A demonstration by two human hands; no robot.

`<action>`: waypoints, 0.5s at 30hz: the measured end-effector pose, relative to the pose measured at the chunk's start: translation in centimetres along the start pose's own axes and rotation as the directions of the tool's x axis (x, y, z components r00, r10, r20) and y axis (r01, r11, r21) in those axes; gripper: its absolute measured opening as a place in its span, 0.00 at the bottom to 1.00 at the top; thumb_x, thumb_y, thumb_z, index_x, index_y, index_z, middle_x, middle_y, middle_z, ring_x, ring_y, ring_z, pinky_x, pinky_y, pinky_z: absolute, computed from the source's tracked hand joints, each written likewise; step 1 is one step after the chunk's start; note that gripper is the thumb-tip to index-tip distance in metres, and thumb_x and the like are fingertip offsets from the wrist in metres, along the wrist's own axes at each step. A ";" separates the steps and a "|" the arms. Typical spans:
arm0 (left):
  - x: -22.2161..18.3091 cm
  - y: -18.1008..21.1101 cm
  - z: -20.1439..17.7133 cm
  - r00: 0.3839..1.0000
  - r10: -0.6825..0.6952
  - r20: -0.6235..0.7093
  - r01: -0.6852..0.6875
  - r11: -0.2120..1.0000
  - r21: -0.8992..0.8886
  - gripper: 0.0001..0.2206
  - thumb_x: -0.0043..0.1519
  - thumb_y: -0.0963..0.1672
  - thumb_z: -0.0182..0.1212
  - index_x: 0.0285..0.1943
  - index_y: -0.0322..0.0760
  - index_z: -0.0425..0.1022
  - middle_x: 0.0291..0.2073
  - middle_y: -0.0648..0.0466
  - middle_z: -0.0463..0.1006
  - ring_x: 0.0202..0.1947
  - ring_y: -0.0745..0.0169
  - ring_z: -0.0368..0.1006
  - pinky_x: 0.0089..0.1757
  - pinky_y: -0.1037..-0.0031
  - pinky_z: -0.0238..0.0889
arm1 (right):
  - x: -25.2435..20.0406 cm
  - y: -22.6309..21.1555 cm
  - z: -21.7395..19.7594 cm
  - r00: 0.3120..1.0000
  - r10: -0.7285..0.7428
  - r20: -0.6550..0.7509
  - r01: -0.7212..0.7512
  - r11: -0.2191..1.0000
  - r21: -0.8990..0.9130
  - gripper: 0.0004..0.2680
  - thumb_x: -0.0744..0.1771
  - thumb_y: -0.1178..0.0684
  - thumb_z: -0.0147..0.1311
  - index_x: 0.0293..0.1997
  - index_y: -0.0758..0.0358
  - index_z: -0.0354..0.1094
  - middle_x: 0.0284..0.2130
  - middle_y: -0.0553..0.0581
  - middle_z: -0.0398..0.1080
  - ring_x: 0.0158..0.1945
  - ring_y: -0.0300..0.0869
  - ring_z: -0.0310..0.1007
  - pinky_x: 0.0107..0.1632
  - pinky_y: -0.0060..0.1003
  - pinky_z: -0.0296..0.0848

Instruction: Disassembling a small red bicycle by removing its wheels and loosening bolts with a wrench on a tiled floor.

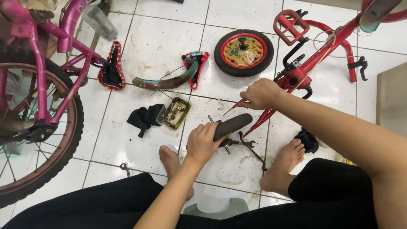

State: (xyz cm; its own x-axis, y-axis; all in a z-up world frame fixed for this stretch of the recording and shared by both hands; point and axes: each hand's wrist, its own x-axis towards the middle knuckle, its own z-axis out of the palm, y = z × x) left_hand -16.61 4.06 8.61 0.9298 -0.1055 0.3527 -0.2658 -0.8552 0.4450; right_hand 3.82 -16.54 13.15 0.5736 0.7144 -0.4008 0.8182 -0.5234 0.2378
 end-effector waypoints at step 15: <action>2.0 5.6 1.4 0.967 -0.150 0.206 0.183 0.971 -0.152 0.20 0.50 0.47 0.70 0.50 0.40 0.72 0.38 0.51 0.76 0.43 0.46 0.74 0.38 0.57 0.69 | -1.6 0.8 -0.6 0.987 -0.058 0.149 0.044 0.995 0.093 0.16 0.71 0.37 0.37 0.47 0.51 0.73 0.27 0.54 0.78 0.34 0.44 0.82 0.44 0.39 0.80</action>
State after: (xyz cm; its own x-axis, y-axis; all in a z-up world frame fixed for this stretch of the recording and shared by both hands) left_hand -15.85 -1.62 10.65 0.9914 -0.0785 0.1046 -0.1268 -0.7730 0.6215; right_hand 3.61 -17.77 14.52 0.5128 0.6662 -0.5416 0.8356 -0.5320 0.1367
